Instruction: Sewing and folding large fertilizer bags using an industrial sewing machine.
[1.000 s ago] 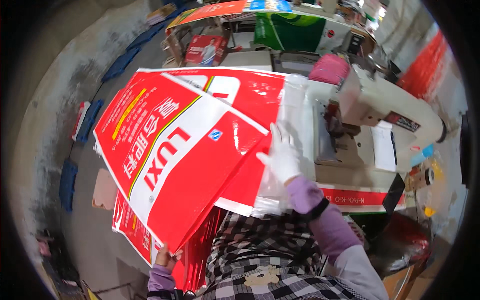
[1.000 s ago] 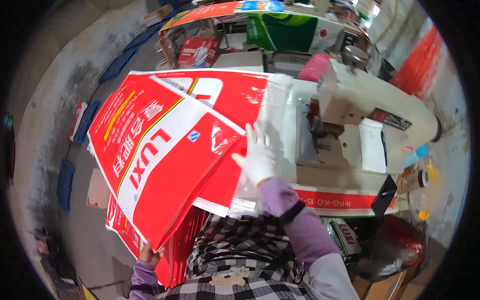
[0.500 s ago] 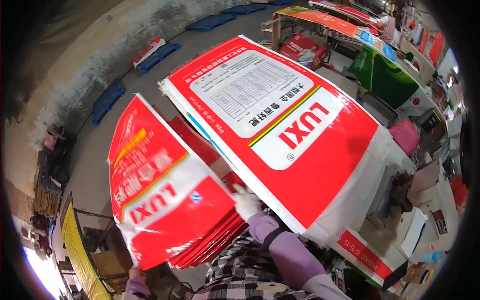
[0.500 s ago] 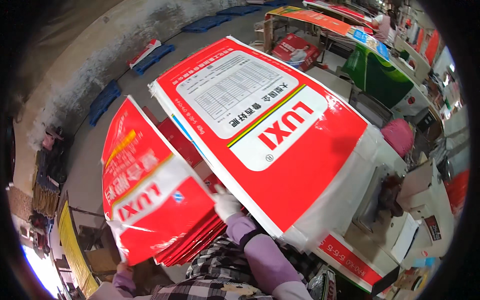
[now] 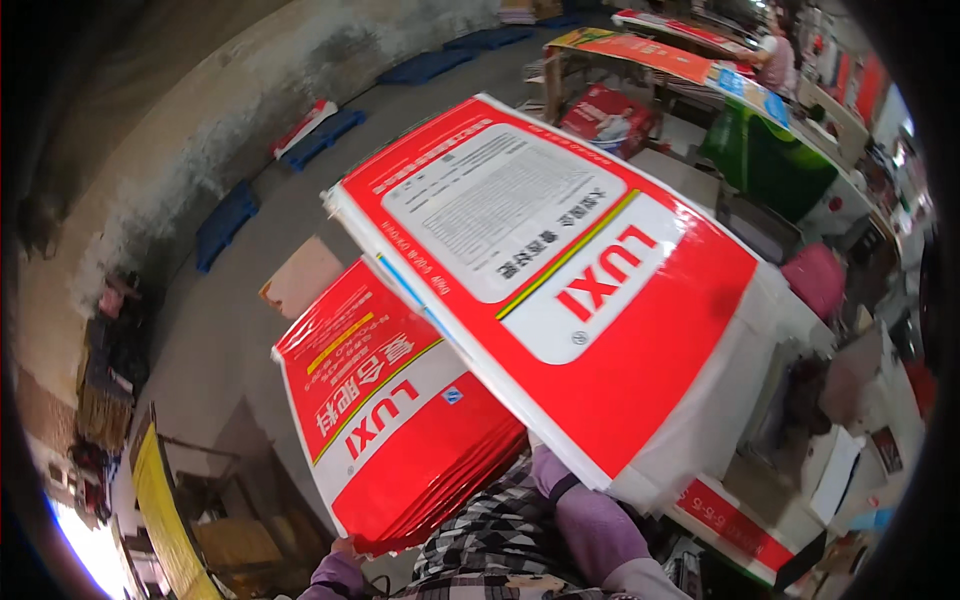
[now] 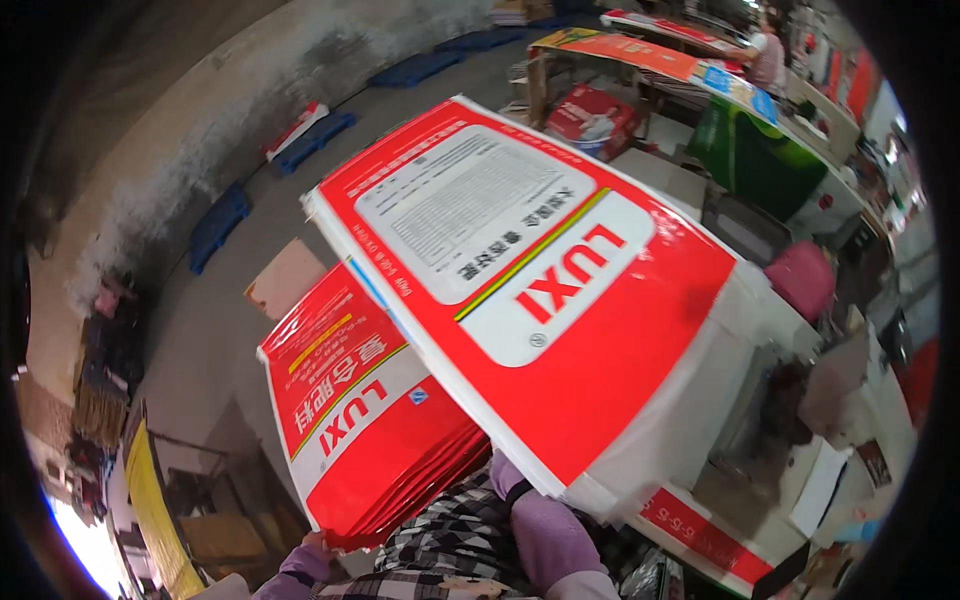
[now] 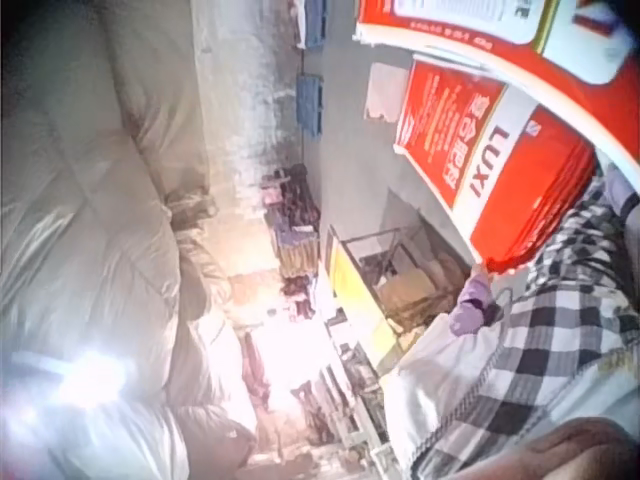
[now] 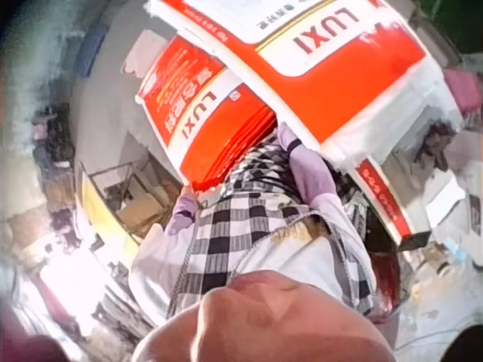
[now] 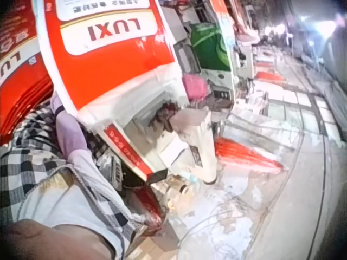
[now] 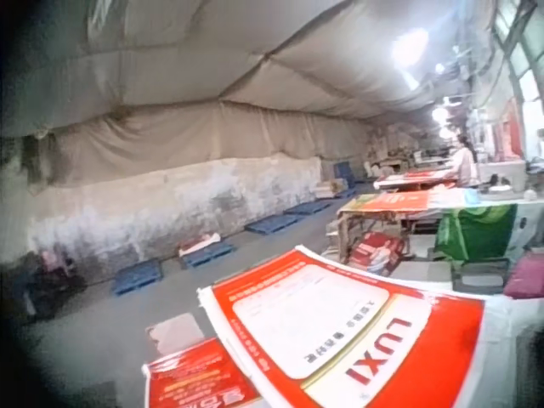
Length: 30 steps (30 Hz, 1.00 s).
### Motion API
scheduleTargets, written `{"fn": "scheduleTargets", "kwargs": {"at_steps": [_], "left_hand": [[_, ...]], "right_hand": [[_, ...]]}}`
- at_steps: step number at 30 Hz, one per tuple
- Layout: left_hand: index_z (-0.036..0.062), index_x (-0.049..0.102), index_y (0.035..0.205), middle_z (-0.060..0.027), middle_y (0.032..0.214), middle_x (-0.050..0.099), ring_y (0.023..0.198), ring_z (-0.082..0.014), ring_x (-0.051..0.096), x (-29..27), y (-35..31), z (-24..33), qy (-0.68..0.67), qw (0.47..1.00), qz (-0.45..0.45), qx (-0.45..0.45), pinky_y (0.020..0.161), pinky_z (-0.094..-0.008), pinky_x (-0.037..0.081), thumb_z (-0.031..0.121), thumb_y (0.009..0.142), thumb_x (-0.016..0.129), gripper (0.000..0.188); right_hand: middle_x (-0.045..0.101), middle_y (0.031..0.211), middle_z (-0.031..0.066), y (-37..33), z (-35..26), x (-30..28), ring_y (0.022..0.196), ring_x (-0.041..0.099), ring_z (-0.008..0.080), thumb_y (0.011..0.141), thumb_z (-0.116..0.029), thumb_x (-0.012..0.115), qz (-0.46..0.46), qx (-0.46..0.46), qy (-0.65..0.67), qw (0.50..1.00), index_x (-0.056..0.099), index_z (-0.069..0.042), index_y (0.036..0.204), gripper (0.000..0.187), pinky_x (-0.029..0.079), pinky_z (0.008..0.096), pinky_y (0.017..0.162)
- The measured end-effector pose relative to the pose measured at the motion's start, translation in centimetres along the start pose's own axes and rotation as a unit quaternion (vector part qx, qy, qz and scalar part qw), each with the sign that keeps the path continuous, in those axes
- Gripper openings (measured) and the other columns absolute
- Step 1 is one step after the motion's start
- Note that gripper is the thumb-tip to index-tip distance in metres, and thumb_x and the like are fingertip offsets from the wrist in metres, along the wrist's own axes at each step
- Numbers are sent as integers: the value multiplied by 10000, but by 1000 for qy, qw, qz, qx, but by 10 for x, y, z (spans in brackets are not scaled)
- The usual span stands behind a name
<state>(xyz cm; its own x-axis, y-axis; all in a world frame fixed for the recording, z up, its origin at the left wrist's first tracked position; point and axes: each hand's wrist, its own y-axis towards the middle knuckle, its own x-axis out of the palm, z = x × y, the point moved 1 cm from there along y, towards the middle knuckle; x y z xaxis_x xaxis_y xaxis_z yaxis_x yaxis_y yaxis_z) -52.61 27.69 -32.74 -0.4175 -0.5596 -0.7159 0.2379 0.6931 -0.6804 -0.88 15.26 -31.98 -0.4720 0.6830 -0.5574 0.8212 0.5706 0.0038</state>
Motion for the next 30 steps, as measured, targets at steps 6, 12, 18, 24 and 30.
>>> {"fn": "scheduleTargets", "kwargs": {"at_steps": [6, 12, 18, 24, 30], "left_hand": [[83, 652, 994, -104, 964, 632, 934, -322, 596, -172, 58, 137, -352, 837, 350, 231, 873, -406, 476, 28, 717, 589, 289], [149, 622, 970, -123, 1059, 555, 1030, -324, 518, -255, -121, 515, -57, 670, 238, 701, 838, -494, 393, 441, 613, 802, 494], [61, 685, 760, -39, 694, 636, 626, -153, 599, -244, -54, 571, -173, 685, 59, 706, 582, -300, 472, 251, 760, 752, 202], [21, 695, 854, -21, 772, 670, 652, -89, 594, -269, -41, 547, -368, 713, -194, 564, 594, -243, 485, 25, 811, 680, 45], [55, 568, 803, -28, 737, 622, 637, -110, 590, -262, -46, 537, -470, 659, -255, 529, 569, -239, 489, -93, 796, 618, 156]], "right_hand": [[622, 816, 163, -25, 43, 15, 755, 606, 295, 866, -198, 515, -165, -8, 153, 974, 614, -60, 849, 171, 486, 425, 671], [638, 1042, 193, -99, 5, -28, 1040, 583, 322, 858, -280, 573, -359, -151, 61, 919, 620, -70, 1169, 379, 417, 425, 954], [655, 993, 128, -128, -6, -231, 919, 621, 245, 903, -184, 551, -134, -146, 2, 980, 620, -14, 1080, 255, 487, 342, 832], [655, 827, 181, -83, -12, -292, 826, 622, 374, 893, -396, 569, 232, 77, 83, 966, 657, -21, 918, 386, 493, 384, 739], [569, 595, 73, -44, -29, -249, 523, 568, 199, 944, -502, 460, 40, 215, 265, 939, 626, 18, 790, 568, 480, 346, 578]]}}
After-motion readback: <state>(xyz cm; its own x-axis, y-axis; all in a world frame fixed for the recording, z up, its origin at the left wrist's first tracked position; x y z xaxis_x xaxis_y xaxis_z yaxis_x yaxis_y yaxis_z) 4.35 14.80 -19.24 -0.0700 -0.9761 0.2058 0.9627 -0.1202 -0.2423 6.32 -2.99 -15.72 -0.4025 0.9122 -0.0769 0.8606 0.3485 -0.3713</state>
